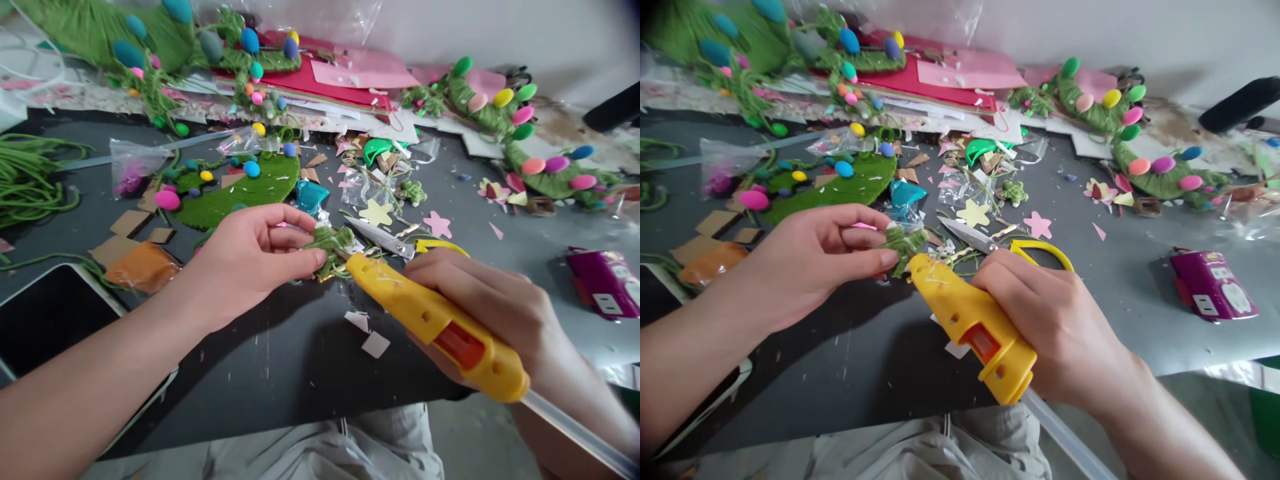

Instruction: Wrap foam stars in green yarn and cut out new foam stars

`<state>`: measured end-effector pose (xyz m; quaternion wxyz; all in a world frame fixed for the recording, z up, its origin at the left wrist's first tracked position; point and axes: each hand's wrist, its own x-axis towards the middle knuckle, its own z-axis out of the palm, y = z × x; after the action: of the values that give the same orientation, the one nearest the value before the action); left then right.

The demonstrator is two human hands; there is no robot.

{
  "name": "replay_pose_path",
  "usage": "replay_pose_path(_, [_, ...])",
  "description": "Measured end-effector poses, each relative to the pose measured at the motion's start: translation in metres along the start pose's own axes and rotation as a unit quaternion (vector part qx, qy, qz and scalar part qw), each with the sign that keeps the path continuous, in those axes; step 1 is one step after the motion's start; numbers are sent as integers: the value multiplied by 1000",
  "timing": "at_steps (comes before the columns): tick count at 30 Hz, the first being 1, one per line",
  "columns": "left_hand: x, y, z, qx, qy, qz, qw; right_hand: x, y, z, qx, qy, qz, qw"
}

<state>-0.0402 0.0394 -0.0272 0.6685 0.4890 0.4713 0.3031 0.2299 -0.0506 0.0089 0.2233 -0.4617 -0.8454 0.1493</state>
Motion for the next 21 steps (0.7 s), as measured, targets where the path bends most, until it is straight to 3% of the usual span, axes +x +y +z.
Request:
replay_pose_path(7, [-1, -2, -3, 23, -6, 14, 1000, 5, -11, -19, -16, -16, -6, 1000])
replay_pose_path(13, [-3, 0, -3, 17, 1, 13, 1000, 0, -4, -25, 15, 25, 26, 999])
replay_pose_path(16, [-5, 3, -1, -1, -1, 4, 1000, -10, 14, -31, 26, 112, 134, 984])
replay_pose_path(19, [-5, 2, 0, -11, -3, 0, 1000, -26, 49, -41, 10, 264, 304, 915])
replay_pose_path(20, [-5, 2, 0, -13, -4, -1, 1000, -32, 63, -45, -11, 271, 364, 891])
replay_pose_path(21, [-4, 1, 0, -14, -6, -3, 1000, -37, 78, -49, -33, 240, 425, 872])
